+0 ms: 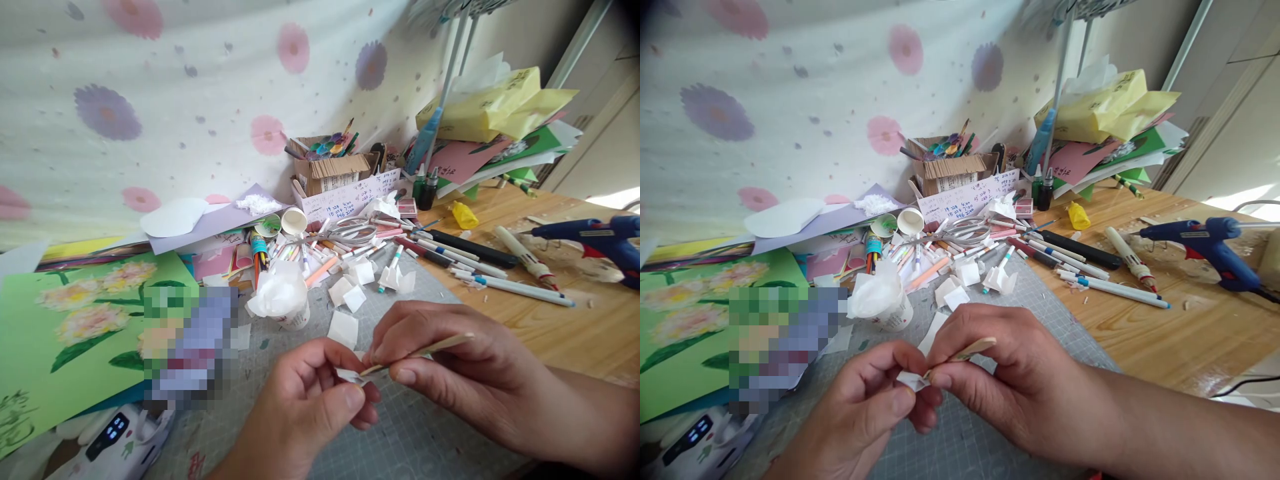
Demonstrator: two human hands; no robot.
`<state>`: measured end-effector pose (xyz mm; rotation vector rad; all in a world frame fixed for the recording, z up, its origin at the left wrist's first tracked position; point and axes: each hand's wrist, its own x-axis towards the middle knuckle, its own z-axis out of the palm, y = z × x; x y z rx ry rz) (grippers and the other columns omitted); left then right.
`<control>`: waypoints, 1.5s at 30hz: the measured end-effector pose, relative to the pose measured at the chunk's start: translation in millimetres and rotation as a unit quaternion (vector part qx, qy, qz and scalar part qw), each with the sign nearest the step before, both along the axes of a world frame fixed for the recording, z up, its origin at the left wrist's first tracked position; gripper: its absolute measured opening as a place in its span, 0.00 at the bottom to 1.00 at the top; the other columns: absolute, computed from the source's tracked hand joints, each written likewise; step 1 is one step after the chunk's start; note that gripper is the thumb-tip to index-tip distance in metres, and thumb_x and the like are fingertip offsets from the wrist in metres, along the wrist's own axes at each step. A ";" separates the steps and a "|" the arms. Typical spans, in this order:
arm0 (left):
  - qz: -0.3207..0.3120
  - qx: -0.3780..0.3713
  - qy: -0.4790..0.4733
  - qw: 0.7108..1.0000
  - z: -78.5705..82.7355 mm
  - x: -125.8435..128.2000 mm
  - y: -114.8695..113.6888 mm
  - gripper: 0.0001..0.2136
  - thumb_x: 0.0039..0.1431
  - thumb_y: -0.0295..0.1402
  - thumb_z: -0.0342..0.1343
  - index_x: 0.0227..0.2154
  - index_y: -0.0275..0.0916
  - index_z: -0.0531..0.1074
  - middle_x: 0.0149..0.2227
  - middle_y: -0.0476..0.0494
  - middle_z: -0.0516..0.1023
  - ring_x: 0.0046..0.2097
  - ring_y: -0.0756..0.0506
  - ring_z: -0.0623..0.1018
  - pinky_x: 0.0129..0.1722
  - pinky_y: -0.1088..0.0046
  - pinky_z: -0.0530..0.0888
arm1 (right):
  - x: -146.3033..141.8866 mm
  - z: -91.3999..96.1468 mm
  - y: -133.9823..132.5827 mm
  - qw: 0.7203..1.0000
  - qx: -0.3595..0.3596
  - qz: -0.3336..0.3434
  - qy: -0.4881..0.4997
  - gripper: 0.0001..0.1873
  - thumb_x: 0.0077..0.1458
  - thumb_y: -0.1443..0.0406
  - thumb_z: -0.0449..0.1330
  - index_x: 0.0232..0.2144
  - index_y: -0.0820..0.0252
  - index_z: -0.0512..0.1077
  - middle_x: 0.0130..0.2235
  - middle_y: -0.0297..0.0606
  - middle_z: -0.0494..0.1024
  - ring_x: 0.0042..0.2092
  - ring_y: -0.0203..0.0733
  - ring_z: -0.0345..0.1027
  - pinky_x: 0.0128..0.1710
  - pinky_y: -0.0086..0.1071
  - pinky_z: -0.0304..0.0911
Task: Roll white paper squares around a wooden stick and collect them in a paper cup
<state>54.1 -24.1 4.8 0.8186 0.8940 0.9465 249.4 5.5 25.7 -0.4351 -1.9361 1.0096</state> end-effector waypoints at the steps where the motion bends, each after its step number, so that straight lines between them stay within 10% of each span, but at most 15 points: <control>1: 0.001 0.003 0.001 1.000 -0.9 0.2 0.6 0.06 0.47 0.30 0.66 0.29 0.36 0.78 0.26 0.46 0.83 0.28 0.49 0.79 0.29 0.75 0.74 | -0.3 0.0 0.0 1.000 -0.001 0.001 0.001 0.09 0.59 0.76 0.57 0.41 0.63 0.71 0.32 0.39 0.78 0.36 0.37 0.74 0.37 0.29 0.70; 31: 0.031 0.172 0.246 0.953 -5.0 3.7 -1.2 0.09 0.55 0.27 0.57 0.40 0.43 0.70 0.29 0.49 0.81 0.30 0.45 0.80 0.32 0.71 0.75 | -10.2 -7.0 -0.4 1.000 -0.012 -0.004 0.013 0.09 0.59 0.77 0.56 0.41 0.67 0.71 0.36 0.46 0.78 0.37 0.41 0.74 0.38 0.34 0.70; 45: 0.058 0.092 0.069 0.992 0.1 3.3 0.0 0.13 0.51 0.37 0.64 0.38 0.40 0.72 0.33 0.45 0.82 0.36 0.44 0.79 0.36 0.68 0.76 | -9.3 -11.7 3.7 0.994 -0.083 -0.067 0.021 0.06 0.62 0.68 0.56 0.34 0.64 0.72 0.34 0.41 0.77 0.36 0.38 0.72 0.36 0.31 0.68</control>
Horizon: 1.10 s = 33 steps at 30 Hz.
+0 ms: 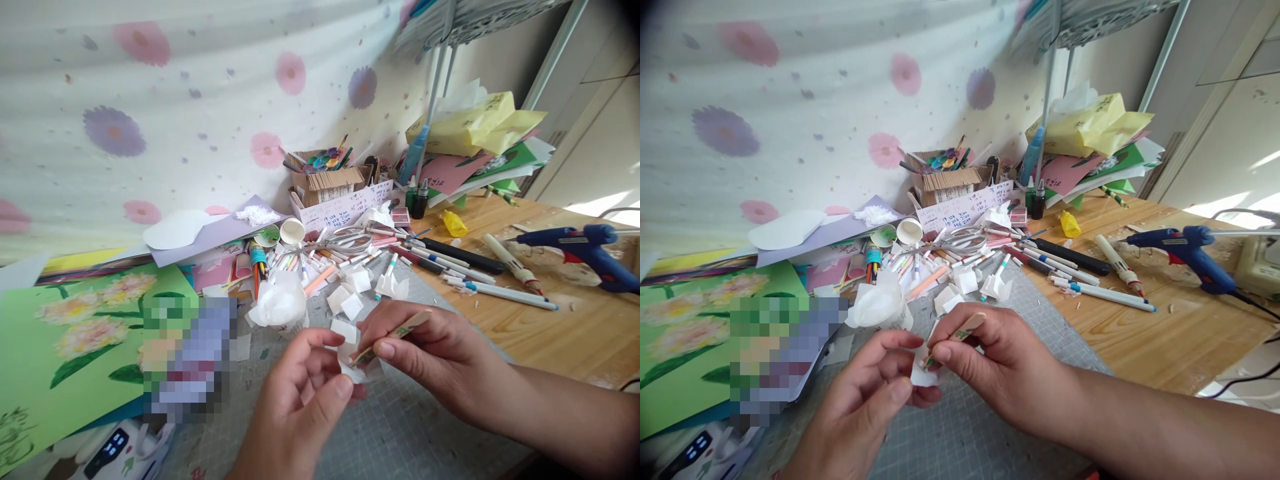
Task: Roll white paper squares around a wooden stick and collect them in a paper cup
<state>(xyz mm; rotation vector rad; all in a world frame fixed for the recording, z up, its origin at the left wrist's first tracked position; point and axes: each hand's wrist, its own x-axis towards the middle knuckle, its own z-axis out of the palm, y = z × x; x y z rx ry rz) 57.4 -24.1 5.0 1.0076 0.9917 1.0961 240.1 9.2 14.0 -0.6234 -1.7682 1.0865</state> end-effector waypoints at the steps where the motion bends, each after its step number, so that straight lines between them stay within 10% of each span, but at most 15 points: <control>1: 0.006 -0.003 0.005 1.000 0.3 0.0 0.4 0.12 0.51 0.37 0.63 0.38 0.40 0.72 0.31 0.46 0.81 0.35 0.44 0.79 0.35 0.68 0.76 | -0.6 -0.5 0.1 1.000 -0.005 0.006 0.003 0.06 0.62 0.67 0.56 0.34 0.63 0.72 0.34 0.40 0.77 0.36 0.37 0.72 0.36 0.30 0.68; 10: 0.083 0.007 0.126 0.989 4.7 1.8 3.3 0.08 0.55 0.30 0.56 0.39 0.41 0.69 0.21 0.53 0.78 0.23 0.48 0.77 0.27 0.74 0.72 | -2.8 -13.8 22.0 0.970 -0.162 -0.017 0.178 0.08 0.57 0.62 0.63 0.31 0.61 0.73 0.30 0.34 0.76 0.33 0.34 0.74 0.38 0.30 0.73; 19: 0.096 0.038 0.183 0.978 5.3 -4.5 6.9 0.05 0.54 0.30 0.57 0.26 0.40 0.77 0.25 0.48 0.81 0.28 0.44 0.80 0.31 0.71 0.74 | 1.3 -7.8 38.4 0.965 -0.118 -0.116 0.204 0.09 0.55 0.60 0.64 0.31 0.59 0.71 0.30 0.32 0.74 0.33 0.35 0.73 0.37 0.34 0.73; 33: -0.021 0.018 0.114 0.993 -8.6 1.7 5.4 0.03 0.50 0.26 0.58 0.24 0.38 0.74 0.22 0.50 0.77 0.26 0.46 0.79 0.29 0.73 0.71 | -93.7 33.9 90.1 0.996 -0.003 -0.070 -0.063 0.04 0.48 0.72 0.63 0.24 0.62 0.73 0.23 0.32 0.73 0.28 0.36 0.65 0.32 0.31 0.59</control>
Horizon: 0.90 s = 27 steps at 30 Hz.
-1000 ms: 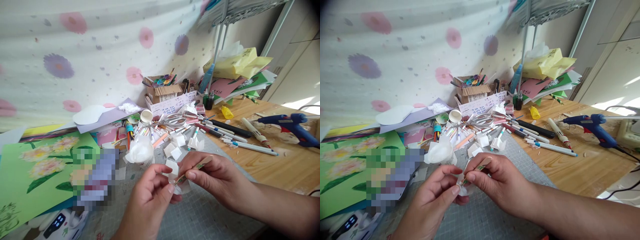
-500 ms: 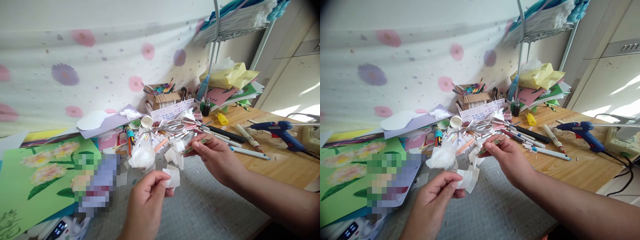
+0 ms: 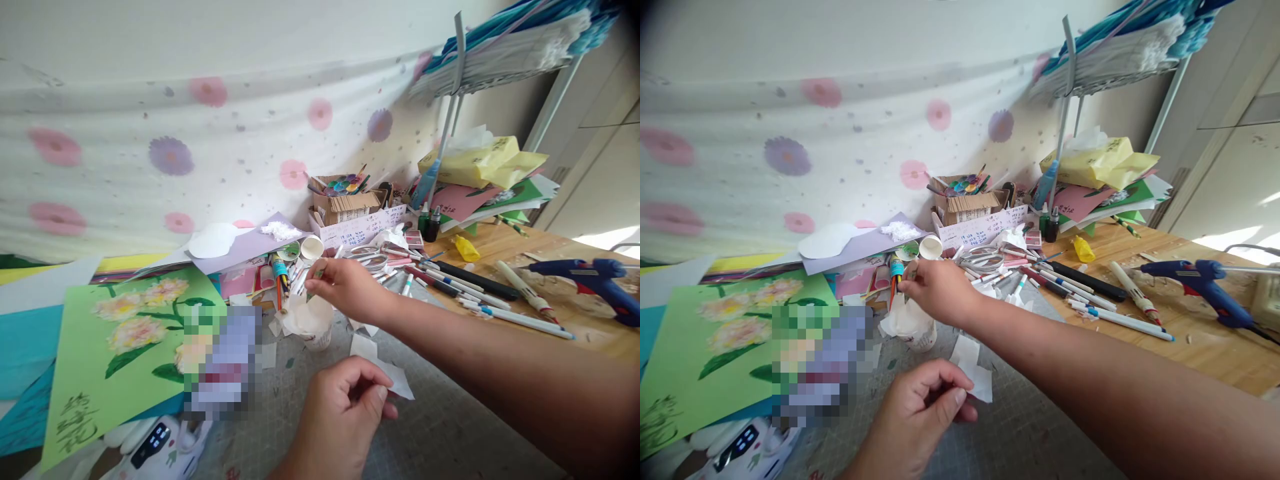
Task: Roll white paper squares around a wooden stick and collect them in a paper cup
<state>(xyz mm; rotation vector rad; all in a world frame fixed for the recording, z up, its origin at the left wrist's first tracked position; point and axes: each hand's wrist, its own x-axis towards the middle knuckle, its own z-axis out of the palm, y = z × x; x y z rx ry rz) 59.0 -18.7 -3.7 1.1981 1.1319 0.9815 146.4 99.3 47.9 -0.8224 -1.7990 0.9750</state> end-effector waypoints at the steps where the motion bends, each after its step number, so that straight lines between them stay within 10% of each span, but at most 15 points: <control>1: -0.007 -0.007 -0.011 1.000 1.3 -1.0 0.2 0.02 0.50 0.27 0.58 0.24 0.38 0.74 0.23 0.50 0.77 0.27 0.46 0.79 0.29 0.73 0.71 | 4.5 1.9 -0.8 1.000 0.002 0.003 0.005 0.03 0.50 0.71 0.63 0.26 0.61 0.72 0.24 0.32 0.74 0.29 0.36 0.66 0.33 0.31 0.60; 14: 0.063 -0.047 -0.092 0.993 9.7 0.5 -3.7 0.05 0.48 0.30 0.65 0.27 0.39 0.74 0.24 0.53 0.78 0.28 0.50 0.79 0.32 0.76 0.72 | 99.3 -23.1 -78.1 0.993 -0.056 0.040 0.092 0.05 0.59 0.64 0.61 0.32 0.60 0.73 0.32 0.37 0.78 0.35 0.37 0.73 0.36 0.31 0.68; 27: 0.000 -0.068 -0.127 0.990 0.8 -6.2 2.8 0.08 0.49 0.34 0.68 0.31 0.40 0.77 0.24 0.53 0.82 0.26 0.51 0.81 0.28 0.80 0.74 | 101.2 -26.0 -81.7 0.988 -0.080 0.107 0.077 0.05 0.59 0.68 0.59 0.33 0.66 0.72 0.31 0.39 0.76 0.33 0.37 0.70 0.33 0.30 0.65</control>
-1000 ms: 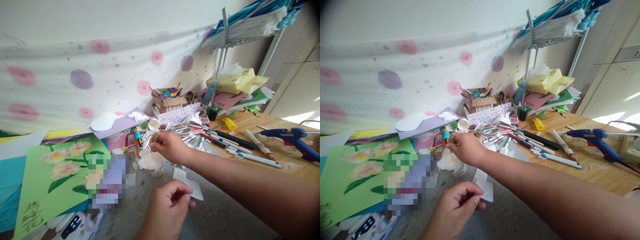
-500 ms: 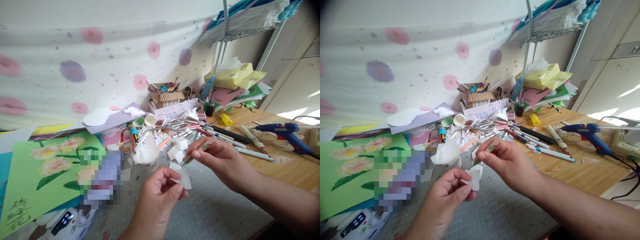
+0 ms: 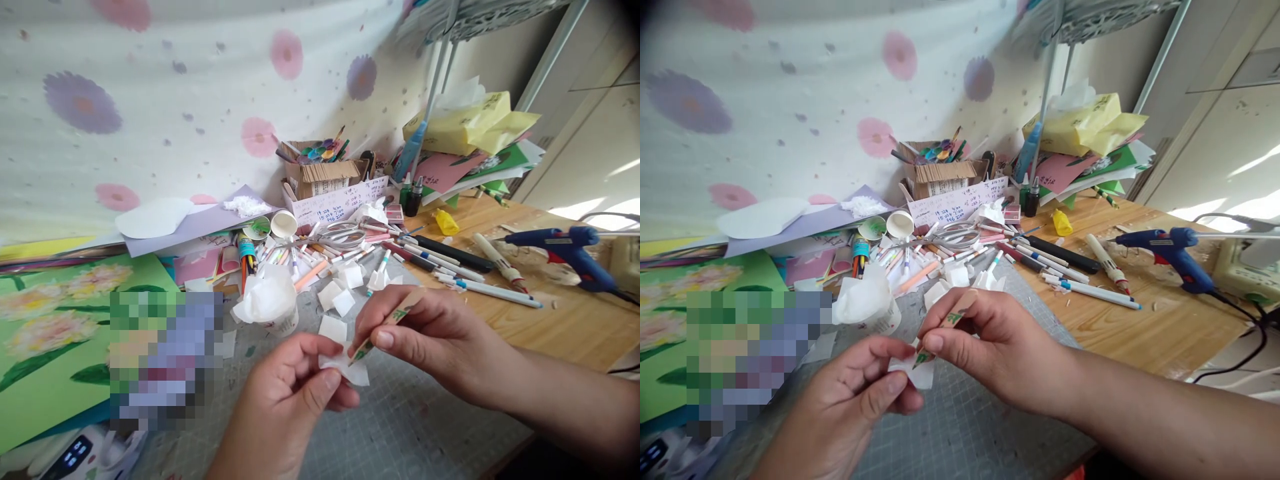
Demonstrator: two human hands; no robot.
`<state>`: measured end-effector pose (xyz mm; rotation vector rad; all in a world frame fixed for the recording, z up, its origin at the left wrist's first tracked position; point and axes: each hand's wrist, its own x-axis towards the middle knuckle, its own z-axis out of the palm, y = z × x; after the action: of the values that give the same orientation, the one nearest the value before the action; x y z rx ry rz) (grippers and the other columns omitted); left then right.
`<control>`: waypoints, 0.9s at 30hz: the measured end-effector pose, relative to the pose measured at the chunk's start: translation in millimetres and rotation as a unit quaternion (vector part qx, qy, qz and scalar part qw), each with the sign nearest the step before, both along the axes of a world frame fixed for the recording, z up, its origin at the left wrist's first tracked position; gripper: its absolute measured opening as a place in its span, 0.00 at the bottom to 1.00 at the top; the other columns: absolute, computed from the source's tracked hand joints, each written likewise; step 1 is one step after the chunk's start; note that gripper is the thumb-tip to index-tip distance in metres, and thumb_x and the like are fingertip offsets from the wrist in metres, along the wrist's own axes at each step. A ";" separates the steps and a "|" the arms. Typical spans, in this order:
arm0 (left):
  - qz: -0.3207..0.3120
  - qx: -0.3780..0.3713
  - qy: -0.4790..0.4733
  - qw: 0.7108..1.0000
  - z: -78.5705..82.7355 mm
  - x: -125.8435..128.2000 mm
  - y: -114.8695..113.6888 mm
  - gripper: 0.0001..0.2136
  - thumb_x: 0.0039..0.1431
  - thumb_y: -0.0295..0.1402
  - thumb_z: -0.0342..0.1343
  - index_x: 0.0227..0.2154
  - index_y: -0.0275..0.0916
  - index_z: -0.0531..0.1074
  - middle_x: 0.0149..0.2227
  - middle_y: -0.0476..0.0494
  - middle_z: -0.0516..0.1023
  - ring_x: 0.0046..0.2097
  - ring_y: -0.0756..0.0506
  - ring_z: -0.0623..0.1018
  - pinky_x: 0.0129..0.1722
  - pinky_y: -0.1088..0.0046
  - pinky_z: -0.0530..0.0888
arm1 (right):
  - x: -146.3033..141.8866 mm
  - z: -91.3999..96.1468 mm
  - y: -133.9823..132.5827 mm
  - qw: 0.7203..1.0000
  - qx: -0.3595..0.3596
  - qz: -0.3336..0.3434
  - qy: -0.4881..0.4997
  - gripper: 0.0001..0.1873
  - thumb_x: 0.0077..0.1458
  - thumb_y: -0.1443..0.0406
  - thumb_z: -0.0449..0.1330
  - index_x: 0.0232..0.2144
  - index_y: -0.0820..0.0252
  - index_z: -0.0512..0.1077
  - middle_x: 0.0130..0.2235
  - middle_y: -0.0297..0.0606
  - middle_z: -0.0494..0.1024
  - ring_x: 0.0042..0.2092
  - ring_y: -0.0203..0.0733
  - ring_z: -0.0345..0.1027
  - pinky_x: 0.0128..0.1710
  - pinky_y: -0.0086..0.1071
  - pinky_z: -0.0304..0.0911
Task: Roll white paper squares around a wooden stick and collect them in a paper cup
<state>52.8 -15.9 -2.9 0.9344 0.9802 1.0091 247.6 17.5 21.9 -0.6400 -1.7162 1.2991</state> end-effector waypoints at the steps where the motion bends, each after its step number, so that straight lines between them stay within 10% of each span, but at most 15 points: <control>1: -0.005 0.002 -0.005 1.000 -0.5 -0.6 0.2 0.08 0.50 0.35 0.67 0.31 0.40 0.76 0.24 0.54 0.81 0.26 0.51 0.81 0.28 0.80 0.74 | 0.3 0.0 -0.3 1.000 0.005 0.002 -0.002 0.05 0.59 0.68 0.59 0.32 0.67 0.72 0.31 0.40 0.75 0.33 0.36 0.69 0.33 0.30 0.64; 27: -0.038 -0.036 -0.031 0.998 7.5 1.4 -4.5 0.07 0.51 0.35 0.67 0.25 0.38 0.77 0.21 0.51 0.82 0.24 0.51 0.80 0.26 0.80 0.75 | 5.1 1.2 -3.6 0.997 0.067 0.031 0.004 0.01 0.59 0.72 0.59 0.34 0.66 0.72 0.32 0.40 0.76 0.35 0.38 0.72 0.33 0.29 0.67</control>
<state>54.2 -20.4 4.6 0.8684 0.9174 0.9279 252.7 13.9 23.2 -0.5066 -1.8124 1.2149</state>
